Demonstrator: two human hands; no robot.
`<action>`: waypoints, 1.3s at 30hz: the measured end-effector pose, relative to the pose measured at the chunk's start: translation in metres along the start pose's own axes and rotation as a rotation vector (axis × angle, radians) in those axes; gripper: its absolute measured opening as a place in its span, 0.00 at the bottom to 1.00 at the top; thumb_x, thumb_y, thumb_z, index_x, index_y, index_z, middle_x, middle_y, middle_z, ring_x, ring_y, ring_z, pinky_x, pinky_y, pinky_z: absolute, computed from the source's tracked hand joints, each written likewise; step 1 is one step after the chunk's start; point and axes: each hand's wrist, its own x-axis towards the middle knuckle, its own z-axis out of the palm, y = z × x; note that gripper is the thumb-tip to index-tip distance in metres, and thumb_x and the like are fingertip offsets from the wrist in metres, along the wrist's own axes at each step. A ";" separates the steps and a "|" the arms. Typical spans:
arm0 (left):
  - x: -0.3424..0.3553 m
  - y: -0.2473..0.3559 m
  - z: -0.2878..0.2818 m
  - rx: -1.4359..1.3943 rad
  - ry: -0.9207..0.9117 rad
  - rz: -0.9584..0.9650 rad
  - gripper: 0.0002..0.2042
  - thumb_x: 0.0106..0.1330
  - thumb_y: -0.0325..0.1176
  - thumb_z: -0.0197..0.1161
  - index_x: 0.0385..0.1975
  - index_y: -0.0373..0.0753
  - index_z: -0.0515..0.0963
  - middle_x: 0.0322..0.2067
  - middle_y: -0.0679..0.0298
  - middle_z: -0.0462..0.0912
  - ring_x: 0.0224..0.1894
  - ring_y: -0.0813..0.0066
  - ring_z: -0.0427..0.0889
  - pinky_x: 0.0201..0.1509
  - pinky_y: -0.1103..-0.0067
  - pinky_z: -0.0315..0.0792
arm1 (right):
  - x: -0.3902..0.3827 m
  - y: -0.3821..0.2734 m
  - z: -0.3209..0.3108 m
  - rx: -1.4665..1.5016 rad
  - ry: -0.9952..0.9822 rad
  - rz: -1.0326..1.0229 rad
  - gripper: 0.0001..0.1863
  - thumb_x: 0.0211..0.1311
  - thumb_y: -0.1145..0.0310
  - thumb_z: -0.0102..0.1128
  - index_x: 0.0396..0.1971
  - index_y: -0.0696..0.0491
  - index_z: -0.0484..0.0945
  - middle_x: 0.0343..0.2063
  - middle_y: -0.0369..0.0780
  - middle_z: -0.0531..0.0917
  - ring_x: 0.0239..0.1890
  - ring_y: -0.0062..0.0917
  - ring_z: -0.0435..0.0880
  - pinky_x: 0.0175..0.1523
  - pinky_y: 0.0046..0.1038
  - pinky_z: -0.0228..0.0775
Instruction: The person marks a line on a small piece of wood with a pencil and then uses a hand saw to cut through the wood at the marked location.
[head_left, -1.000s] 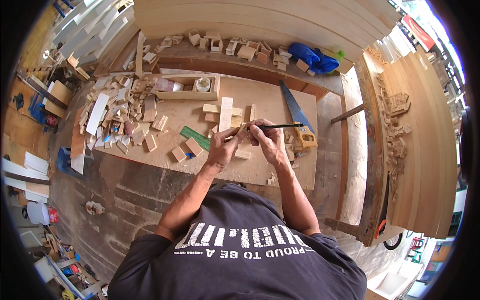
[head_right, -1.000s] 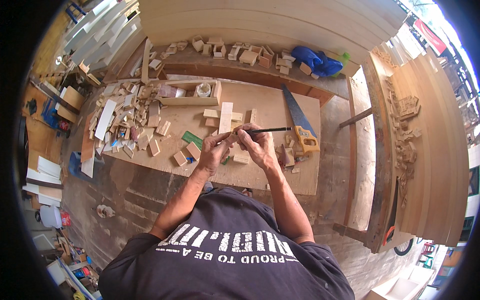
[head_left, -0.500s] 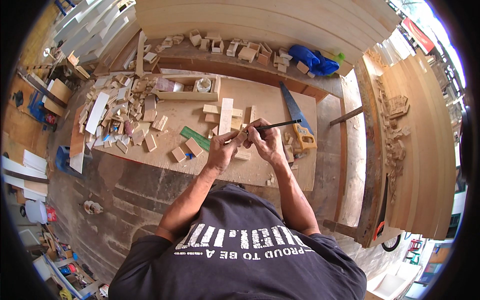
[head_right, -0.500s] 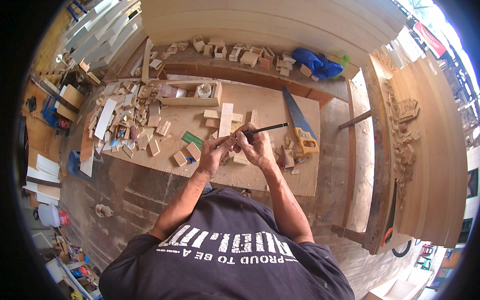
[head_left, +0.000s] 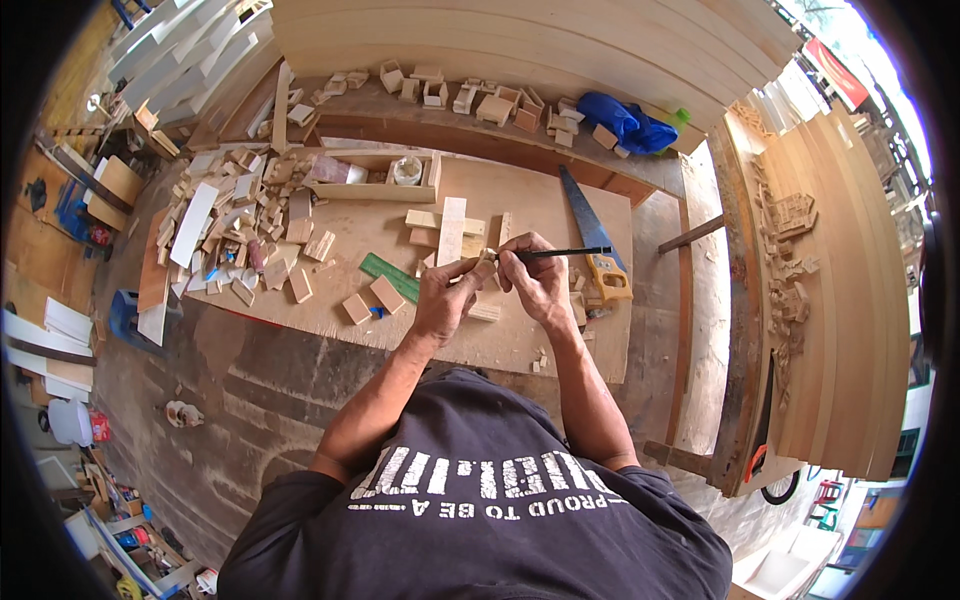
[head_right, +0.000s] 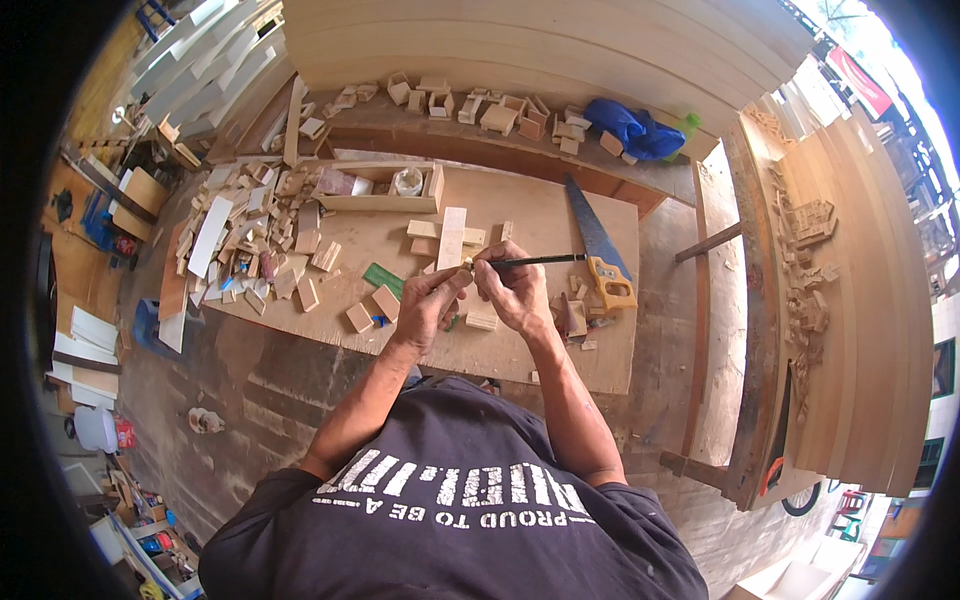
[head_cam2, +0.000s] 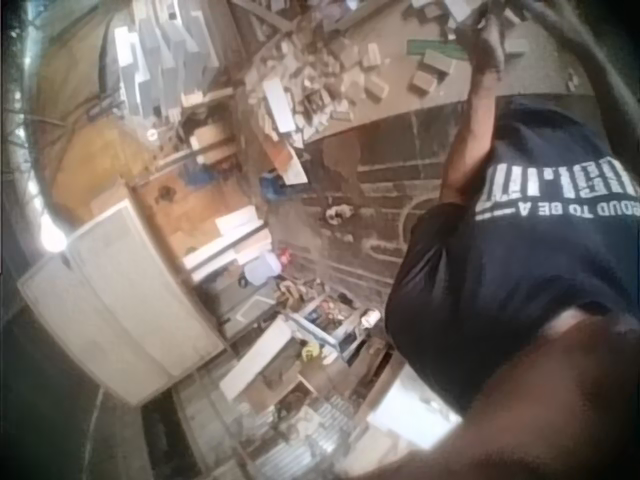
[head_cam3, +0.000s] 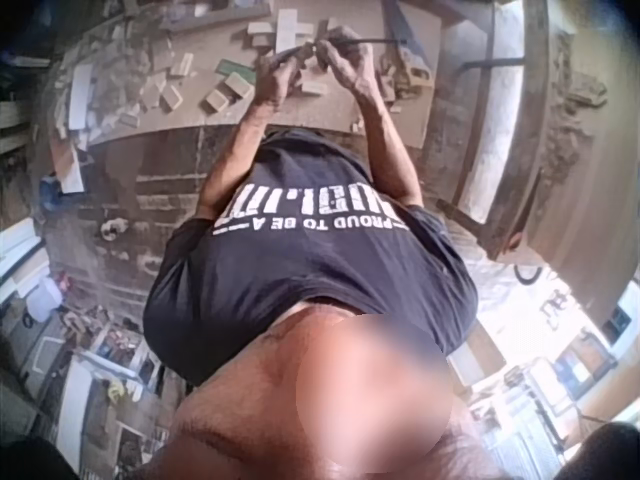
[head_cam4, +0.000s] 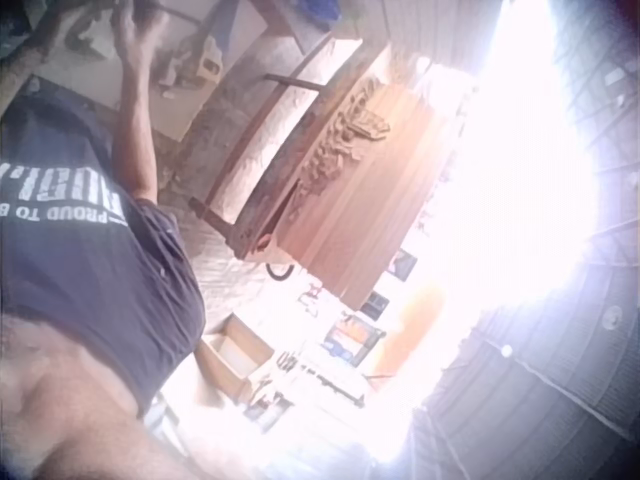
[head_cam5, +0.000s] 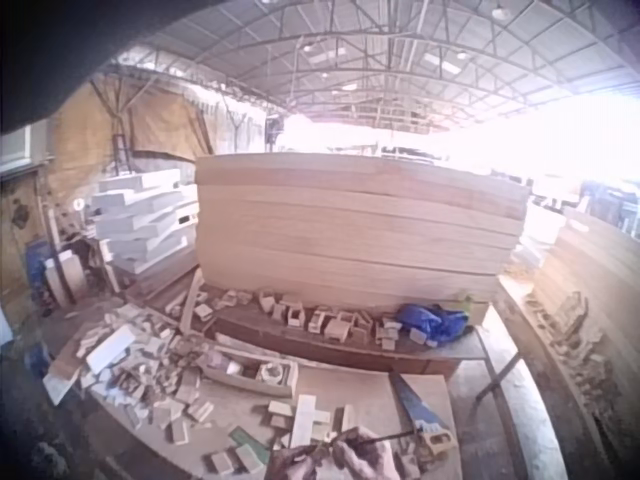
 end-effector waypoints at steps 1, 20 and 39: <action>0.000 -0.001 0.001 -0.002 0.010 -0.007 0.16 0.68 0.40 0.64 0.47 0.35 0.83 0.25 0.72 0.76 0.18 0.90 0.67 0.17 0.86 0.56 | -0.001 0.000 -0.002 -0.006 -0.002 0.005 0.07 0.69 0.70 0.57 0.35 0.60 0.76 0.22 0.35 0.78 0.24 0.15 0.76 0.30 0.19 0.69; 0.008 0.011 0.008 -0.143 0.068 -0.229 0.16 0.67 0.44 0.56 0.45 0.40 0.80 0.33 0.66 0.83 0.32 0.81 0.79 0.30 0.80 0.74 | -0.004 -0.006 0.016 0.014 0.145 0.184 0.14 0.62 0.70 0.64 0.43 0.62 0.75 0.27 0.39 0.83 0.30 0.18 0.81 0.36 0.21 0.75; 0.030 -0.007 -0.023 -0.102 -0.049 -0.394 0.16 0.60 0.43 0.56 0.44 0.44 0.78 0.35 0.66 0.79 0.39 0.71 0.79 0.40 0.64 0.75 | 0.005 0.009 -0.004 -0.081 0.065 0.285 0.19 0.71 0.60 0.56 0.46 0.63 0.80 0.29 0.39 0.83 0.28 0.21 0.82 0.33 0.22 0.75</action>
